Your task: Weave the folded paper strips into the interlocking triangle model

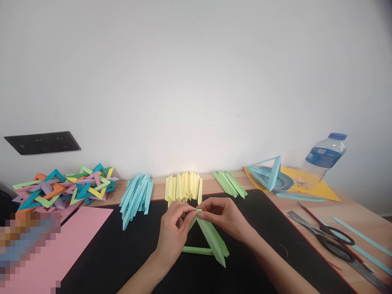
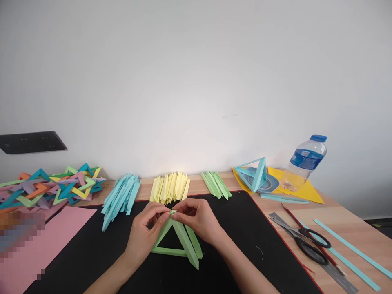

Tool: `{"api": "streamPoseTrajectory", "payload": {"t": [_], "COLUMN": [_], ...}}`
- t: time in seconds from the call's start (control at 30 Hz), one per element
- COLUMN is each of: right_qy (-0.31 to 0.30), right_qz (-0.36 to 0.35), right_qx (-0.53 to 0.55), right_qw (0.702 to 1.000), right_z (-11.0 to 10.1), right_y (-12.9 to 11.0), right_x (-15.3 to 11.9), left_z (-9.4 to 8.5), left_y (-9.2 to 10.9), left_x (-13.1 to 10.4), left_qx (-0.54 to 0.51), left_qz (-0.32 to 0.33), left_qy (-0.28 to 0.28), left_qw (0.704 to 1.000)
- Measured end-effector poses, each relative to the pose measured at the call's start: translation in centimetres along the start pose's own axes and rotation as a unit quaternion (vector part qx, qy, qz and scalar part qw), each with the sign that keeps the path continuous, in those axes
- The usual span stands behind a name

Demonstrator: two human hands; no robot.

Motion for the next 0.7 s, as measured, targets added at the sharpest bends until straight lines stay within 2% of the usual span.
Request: {"api": "streamPoseTrajectory", "payload": {"t": [0.13,0.23,0.47,0.57,0.7], "right_qy": [0.021,0.010,-0.012,-0.023,-0.007], "right_qz": [-0.041,-0.050,-0.052,-0.062,-0.100], "right_qx": [-0.081,-0.081,-0.094,-0.106,-0.145], "right_qw": [0.996,0.995,0.994,0.992,0.984], "right_z": [-0.3,-0.1,0.5,0.8,0.8], "right_y": [-0.3,-0.1,0.0,-0.1,-0.6], "right_x": [0.2,0.3,0.1,0.0,0.0], "left_z": [-0.3,-0.2,0.1,0.2,0.2], "left_y": [0.8,0.8,0.6,0.4,0.0], "left_x": [-0.3,-0.5,-0.9,-0.9,-0.7], "left_qx": [0.097,0.157,0.214,0.204,0.165], "left_qz": [0.075,0.104,0.115,0.107,0.070], "left_qy": [0.020,0.019,0.004,-0.007,-0.024], "left_qw": [0.992,0.982,0.970,0.973,0.984]}}
Point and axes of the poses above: each hand's wrist, its own x-axis towards the middle knuckle, its own z-axis out of the palm, y = z × x, the point moved 5 cm from there along x, towards the middle knuckle, and after that the axes turned 3 degrees about x, right-handed, at the moved point
